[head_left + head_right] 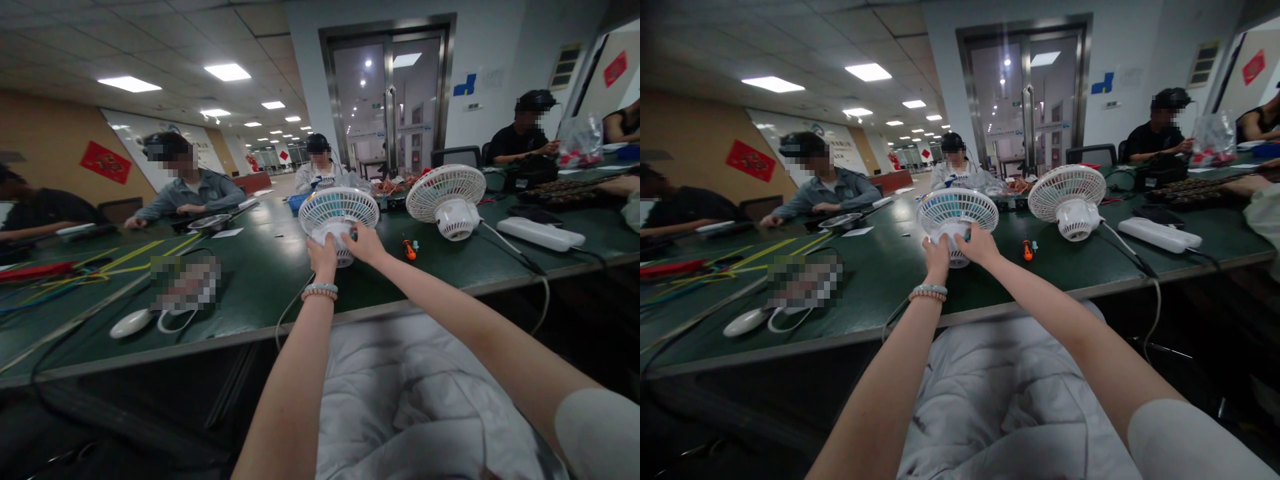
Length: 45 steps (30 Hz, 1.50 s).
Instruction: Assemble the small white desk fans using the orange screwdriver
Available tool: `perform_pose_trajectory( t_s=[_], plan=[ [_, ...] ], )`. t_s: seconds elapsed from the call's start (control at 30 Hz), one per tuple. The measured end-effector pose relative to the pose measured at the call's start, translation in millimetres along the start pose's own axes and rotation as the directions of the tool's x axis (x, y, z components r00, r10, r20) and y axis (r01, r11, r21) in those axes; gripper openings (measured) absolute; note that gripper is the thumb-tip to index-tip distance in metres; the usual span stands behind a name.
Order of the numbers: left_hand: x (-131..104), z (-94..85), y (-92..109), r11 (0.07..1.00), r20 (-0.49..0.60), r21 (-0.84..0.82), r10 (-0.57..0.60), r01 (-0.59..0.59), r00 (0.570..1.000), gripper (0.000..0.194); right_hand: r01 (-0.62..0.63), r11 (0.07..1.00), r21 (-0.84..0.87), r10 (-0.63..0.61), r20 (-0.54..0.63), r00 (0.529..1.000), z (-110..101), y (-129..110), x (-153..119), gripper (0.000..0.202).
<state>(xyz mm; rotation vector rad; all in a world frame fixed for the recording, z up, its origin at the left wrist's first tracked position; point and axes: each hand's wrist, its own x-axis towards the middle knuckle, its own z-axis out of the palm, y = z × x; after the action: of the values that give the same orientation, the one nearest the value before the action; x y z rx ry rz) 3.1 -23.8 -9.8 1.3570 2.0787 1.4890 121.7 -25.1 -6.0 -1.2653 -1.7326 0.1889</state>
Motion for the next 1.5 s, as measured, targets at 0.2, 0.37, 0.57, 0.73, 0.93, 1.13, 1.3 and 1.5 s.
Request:
perform_pose_trajectory(
  t_s=[0.2,0.37,0.57,0.73,0.93,1.13,1.3,1.5],
  plan=[
    [3,-3.3,1,0.998,-0.111,0.017,0.066,-0.065,0.992,0.064,0.02,0.998,0.058,-0.024,0.067,0.997,10,9,5,0.031],
    [-10,-8.4,8,0.925,-0.219,0.218,0.358,-0.312,0.908,0.07,0.043,0.986,0.161,-0.076,0.2,0.977,21,21,7,0.033],
    [-21,-1.3,11,0.79,-0.092,0.307,0.579,-0.53,0.81,0.072,-0.003,0.992,0.126,-0.03,0.262,0.965,30,33,3,0.044],
    [-24,2.1,11,0.739,-0.042,0.329,0.633,-0.587,0.773,0.069,-0.035,0.993,0.112,0.005,0.259,0.966,34,39,3,0.04],
    [-29,-0.8,15,0.738,0.0,0.345,0.619,-0.581,0.786,0.067,-0.051,0.994,0.096,0.028,0.228,0.973,34,36,2,0.037],
    [-29,-0.4,16,0.732,-0.011,0.354,0.626,-0.582,0.78,0.065,-0.059,0.996,0.072,0.044,0.195,0.98,33,34,1,0.028],
    [-27,0.7,14,0.741,-0.021,0.346,0.619,-0.575,0.785,0.065,-0.06,0.998,0.025,0.054,0.195,0.979,34,35,1,0.032],
    [-22,-0.7,14,0.778,-0.054,0.323,0.583,-0.538,0.811,0.067,-0.049,0.998,0.05,0.037,0.217,0.975,36,35,2,0.044]
  ],
)
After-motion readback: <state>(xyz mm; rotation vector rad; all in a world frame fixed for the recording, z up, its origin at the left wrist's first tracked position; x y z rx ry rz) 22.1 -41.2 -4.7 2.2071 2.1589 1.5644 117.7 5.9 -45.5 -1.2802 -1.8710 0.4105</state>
